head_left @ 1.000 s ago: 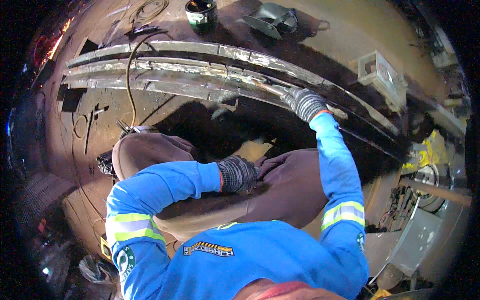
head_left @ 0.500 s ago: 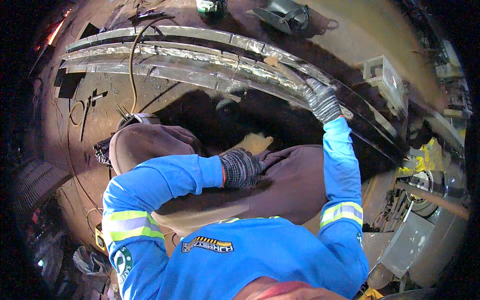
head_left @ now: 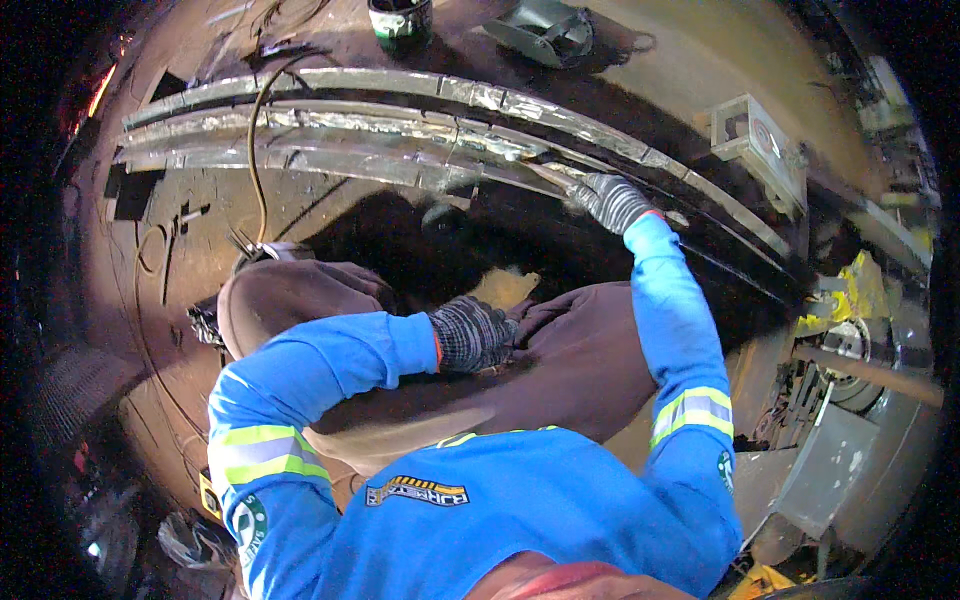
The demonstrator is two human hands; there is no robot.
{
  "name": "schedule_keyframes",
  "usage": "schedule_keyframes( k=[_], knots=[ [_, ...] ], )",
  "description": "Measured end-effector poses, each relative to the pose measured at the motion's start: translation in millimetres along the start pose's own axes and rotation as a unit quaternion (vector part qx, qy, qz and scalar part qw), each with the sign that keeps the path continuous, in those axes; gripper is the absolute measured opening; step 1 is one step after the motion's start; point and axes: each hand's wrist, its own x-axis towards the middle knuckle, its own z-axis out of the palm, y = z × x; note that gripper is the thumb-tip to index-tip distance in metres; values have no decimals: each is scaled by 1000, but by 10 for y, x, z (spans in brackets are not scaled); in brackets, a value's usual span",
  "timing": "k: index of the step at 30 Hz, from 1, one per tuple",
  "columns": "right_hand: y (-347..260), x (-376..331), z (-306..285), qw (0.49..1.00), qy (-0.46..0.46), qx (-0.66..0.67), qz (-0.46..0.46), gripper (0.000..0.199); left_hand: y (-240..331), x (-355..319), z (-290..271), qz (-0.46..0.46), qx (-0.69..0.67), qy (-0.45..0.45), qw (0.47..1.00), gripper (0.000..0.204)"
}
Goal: The person sits on the floor and uses a hammer to repeatedly strike a long, curved metal beam. The person holds the beam steady with one hand while striking it with the other, likely to remove debris or rust.
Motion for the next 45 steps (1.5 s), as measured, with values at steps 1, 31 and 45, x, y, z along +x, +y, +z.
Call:
schedule_keyframes(
  k=[1,31,45],
  knots=[
    [8,-12,-37,997,-55,-8,57,49,5,-4,8,4,2,-1,1000,34],
    [237,-57,36,975,-41,218,7,45,47,64,59,-9,15,-42,999,32],
    [-508,-402,114,860,45,505,55,29,-109,41,-244,-125,-198,162,959,41]
  ],
)
